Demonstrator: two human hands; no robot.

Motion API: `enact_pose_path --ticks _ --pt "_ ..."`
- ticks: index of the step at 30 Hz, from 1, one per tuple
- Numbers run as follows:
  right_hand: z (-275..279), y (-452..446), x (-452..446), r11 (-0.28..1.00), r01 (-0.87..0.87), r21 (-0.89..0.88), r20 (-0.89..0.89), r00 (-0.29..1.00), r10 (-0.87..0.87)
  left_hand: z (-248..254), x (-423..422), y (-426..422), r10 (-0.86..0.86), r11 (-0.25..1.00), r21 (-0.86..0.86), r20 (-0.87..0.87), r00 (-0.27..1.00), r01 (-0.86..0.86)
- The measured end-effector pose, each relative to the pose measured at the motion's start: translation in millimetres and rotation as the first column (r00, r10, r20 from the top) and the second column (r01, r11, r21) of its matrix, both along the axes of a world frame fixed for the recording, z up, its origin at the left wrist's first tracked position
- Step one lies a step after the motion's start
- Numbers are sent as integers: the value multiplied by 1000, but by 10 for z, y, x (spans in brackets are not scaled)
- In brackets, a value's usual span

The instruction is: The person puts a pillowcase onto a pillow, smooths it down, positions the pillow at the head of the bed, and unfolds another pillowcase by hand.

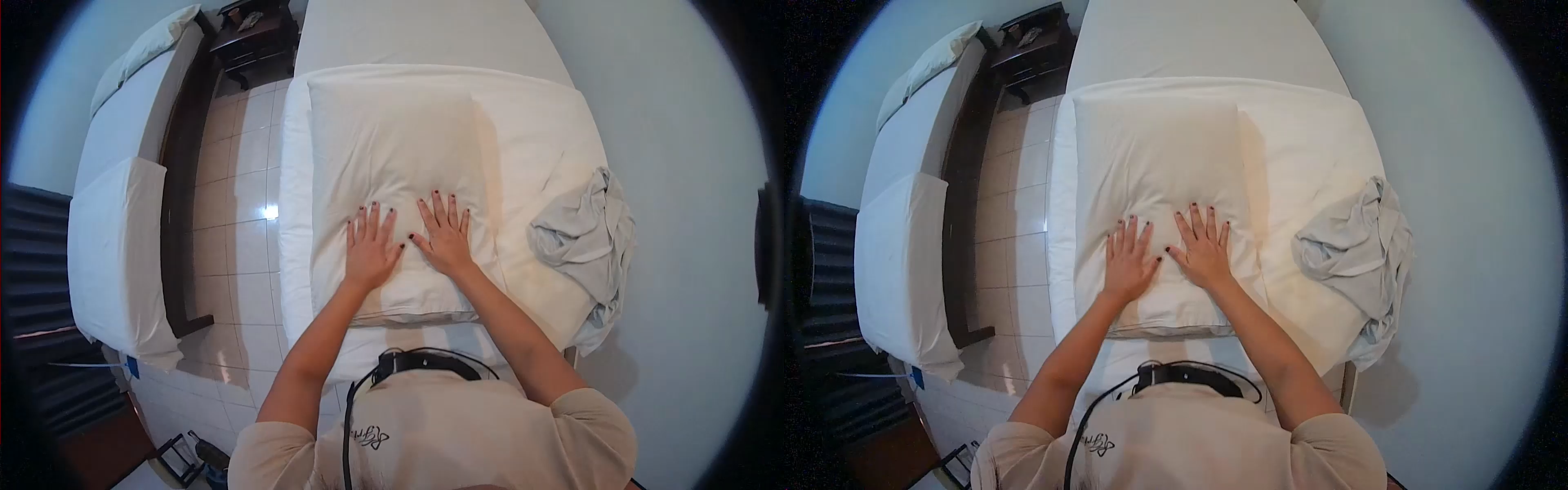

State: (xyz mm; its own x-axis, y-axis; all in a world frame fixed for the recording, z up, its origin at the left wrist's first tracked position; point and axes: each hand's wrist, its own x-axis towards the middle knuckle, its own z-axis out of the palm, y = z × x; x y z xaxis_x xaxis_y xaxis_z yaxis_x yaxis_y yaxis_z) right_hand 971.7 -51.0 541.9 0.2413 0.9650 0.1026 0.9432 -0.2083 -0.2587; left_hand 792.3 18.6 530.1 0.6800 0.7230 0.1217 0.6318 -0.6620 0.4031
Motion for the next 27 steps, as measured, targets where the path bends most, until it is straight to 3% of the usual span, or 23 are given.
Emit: enact_pose_path --ticks 1,2,3,4,5,6,8,9,10,11,12,13,15,16,18,19,21,22,25,27 --pt "46 134 60 1000 4 -30 22 1000 -4 -6 62 201 -2 1000 -3 3 1000 2" --pt "46 294 148 999 6 -40 18 1000 -5 -22 143 469 94 996 -10 128 987 -93" --pt "41 550 291 993 88 78 -12 996 -88 -26 234 744 188 982 -24 250 950 -188" --pt "43 816 427 964 175 198 -51 984 -168 11 326 1015 350 936 -40 207 914 -349" --pt "47 1035 576 938 294 183 -160 951 -266 54 401 1261 500 865 -46 164 850 -500" --pt "63 1208 743 900 406 158 -263 896 -358 69 439 1486 495 867 -40 164 853 -496" --pt "121 1413 1074 825 563 48 -360 780 -512 96 446 1874 741 623 -518 152 654 -586" --pt "33 1469 1269 824 563 60 -361 782 -508 96 424 2004 739 629 -515 164 653 -582" --pt "-72 1488 1420 772 627 -101 -665 534 -521 88 383 2100 781 450 -754 72 620 -479" --pt "-143 1534 1517 736 618 -276 -855 192 -482 62 338 2214 795 220 -916 -31 605 -336" --pt "-94 1552 1538 686 632 -359 -842 98 -531 -320 314 2422 853 193 -917 -18 521 -349" --pt "-45 1572 1560 630 640 -440 -819 2 -574 -292 302 2478 850 207 -915 -8 527 -347" --pt "-104 1567 1703 835 270 -480 -877 -182 -446 -214 241 2478 743 54 -997 80 664 59" --pt "-135 1614 1750 839 269 -473 -881 -180 -439 -155 226 2527 744 63 -996 87 663 60" --pt "111 1713 1767 916 312 -252 -963 18 -271 37 214 2629 714 281 -960 200 671 -13" --pt "293 1754 1811 923 342 -176 -976 62 -209 182 200 2688 712 290 -957 211 670 -6" --pt "851 1826 1855 919 392 26 -980 189 -54 764 139 2731 639 564 -818 517 570 109" --pt "1063 1867 1941 907 400 133 -959 282 16 1068 106 2758 609 627 -765 599 519 148" --pt "1999 1692 1905 858 264 441 -888 267 374 2021 -40 2591 446 769 -549 828 340 328" --pt "2441 1454 1780 830 239 504 -838 368 403 2308 -147 2480 374 797 -502 847 377 337"
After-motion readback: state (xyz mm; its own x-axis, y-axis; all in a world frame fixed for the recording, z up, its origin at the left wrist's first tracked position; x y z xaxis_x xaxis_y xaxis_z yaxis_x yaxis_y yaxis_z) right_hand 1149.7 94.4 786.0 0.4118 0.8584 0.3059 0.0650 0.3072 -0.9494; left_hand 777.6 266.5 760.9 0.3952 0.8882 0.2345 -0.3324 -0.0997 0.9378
